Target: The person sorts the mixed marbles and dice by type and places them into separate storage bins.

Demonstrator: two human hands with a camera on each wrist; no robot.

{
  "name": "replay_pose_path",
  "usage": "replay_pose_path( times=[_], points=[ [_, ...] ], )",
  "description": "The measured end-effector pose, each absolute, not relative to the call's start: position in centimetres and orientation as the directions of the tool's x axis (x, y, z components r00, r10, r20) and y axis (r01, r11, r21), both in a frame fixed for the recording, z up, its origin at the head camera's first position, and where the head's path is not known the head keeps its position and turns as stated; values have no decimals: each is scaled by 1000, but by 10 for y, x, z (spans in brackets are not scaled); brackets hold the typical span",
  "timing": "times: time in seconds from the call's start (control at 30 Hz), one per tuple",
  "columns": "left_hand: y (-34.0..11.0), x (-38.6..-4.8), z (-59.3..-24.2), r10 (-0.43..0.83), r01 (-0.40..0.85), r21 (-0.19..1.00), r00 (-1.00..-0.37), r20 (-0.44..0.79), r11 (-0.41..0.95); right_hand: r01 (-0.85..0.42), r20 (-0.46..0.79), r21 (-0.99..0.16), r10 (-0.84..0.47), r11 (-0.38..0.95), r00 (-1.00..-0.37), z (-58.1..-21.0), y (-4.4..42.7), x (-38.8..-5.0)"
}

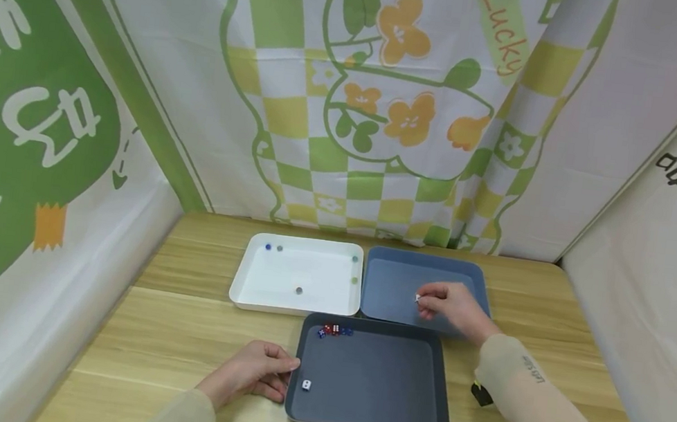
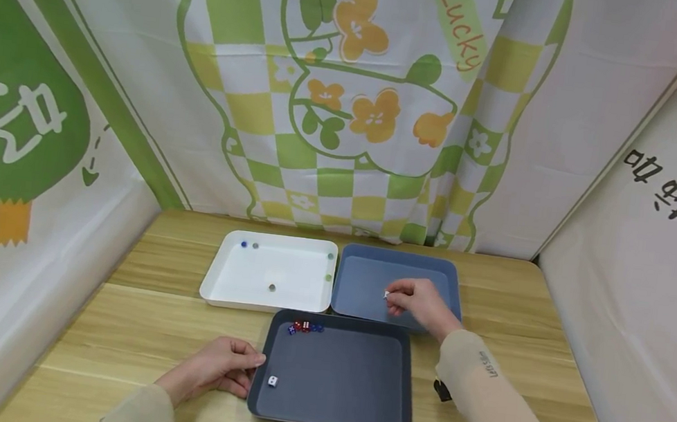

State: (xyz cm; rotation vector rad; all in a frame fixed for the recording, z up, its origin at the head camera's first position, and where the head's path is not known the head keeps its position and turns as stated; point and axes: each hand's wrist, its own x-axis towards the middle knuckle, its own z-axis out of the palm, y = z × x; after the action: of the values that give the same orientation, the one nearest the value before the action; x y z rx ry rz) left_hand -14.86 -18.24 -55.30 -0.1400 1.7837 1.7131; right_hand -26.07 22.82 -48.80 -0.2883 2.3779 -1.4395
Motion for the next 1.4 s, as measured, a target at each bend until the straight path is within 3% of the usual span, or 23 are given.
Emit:
replay_pose_path(
  times=[0.43,1.4],
  points=[
    [-181,-148,-552,348,-504,854,-783,-516,132,43,-171,-879,-228,475,-959,-501,257,-273],
    [-182,-149,-553,346,-508,849,-778,-524,143,181,-276,-750,-51,636,-960,-514,255,-273]
  ],
)
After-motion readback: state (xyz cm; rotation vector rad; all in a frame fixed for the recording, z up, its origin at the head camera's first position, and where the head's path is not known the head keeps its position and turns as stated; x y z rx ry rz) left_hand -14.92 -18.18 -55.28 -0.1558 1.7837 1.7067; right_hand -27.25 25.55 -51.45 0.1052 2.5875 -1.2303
